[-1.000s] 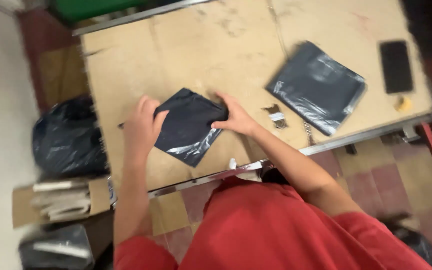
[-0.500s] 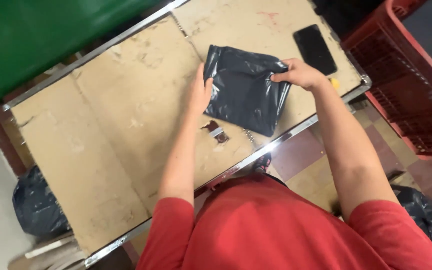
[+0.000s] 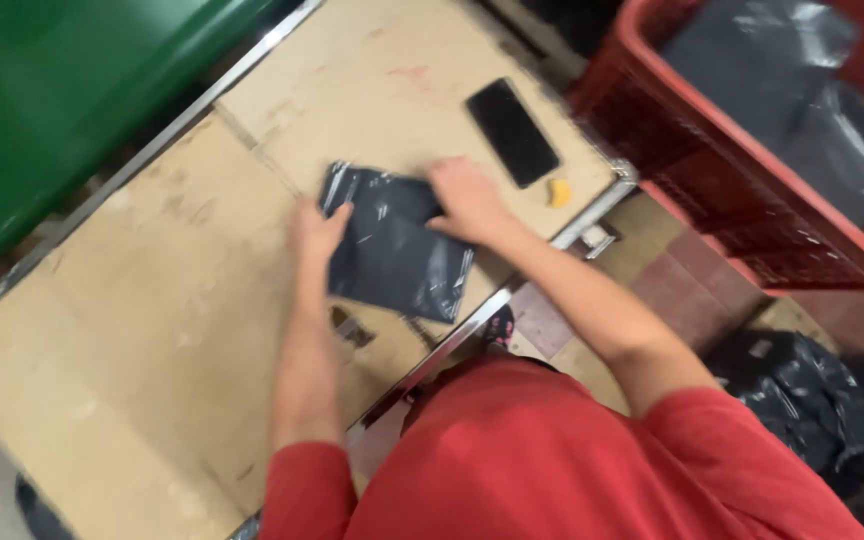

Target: The person retrieves black plastic bags from a green conveyor belt, folds them by hand on a wooden work table, and places the folded stacks into a red plastic basket. The process is repeated continuously as new bags arrive on the belt.

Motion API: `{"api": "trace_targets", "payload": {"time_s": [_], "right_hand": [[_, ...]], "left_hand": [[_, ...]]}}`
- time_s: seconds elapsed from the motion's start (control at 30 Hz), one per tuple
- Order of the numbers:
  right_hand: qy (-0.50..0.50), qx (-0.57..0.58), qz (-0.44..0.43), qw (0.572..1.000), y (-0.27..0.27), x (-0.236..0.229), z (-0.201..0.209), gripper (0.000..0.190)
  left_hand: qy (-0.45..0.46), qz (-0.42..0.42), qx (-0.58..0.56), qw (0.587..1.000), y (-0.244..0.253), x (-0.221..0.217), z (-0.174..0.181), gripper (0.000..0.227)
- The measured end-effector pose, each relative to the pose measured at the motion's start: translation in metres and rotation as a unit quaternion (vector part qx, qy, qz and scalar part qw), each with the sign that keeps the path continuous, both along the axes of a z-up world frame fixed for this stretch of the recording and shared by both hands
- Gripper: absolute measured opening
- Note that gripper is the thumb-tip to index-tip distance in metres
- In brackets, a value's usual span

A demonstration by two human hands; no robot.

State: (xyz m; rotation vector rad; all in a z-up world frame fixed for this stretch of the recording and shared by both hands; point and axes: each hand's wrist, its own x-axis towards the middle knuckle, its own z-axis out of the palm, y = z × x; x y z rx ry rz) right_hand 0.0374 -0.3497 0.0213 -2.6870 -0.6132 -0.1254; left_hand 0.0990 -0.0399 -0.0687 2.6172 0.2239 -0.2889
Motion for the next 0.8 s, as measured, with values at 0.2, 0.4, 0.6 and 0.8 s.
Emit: {"api": "trace_targets", "payload": {"time_s": [0.2, 0.4, 0.6, 0.8], "right_hand": [[0.193, 0.256, 0.060, 0.945, -0.041, -0.023, 0.106, 0.093], [-0.041, 0.399, -0.032, 0.916, -0.134, -0.061, 0.157, 0.020], [-0.106, 0.567, -0.442, 0.688, -0.286, -0.065, 0.174, 0.037], [-0.063, 0.661, -0.458, 0.591, -0.409, -0.059, 0.121, 0.045]], "left_hand": [[-0.112, -0.153, -0.180, 0.965, -0.081, -0.067, 0.217, 0.031], [-0.543, -0.316, -0.108, 0.770, -0.201, -0.052, 0.348, 0.056], [-0.072, -0.215, -0.393, 0.891, -0.387, -0.017, 0.310, 0.083], [-0.011, -0.363, -0.268, 0.892, -0.460, -0.011, 0.269, 0.028]]}}
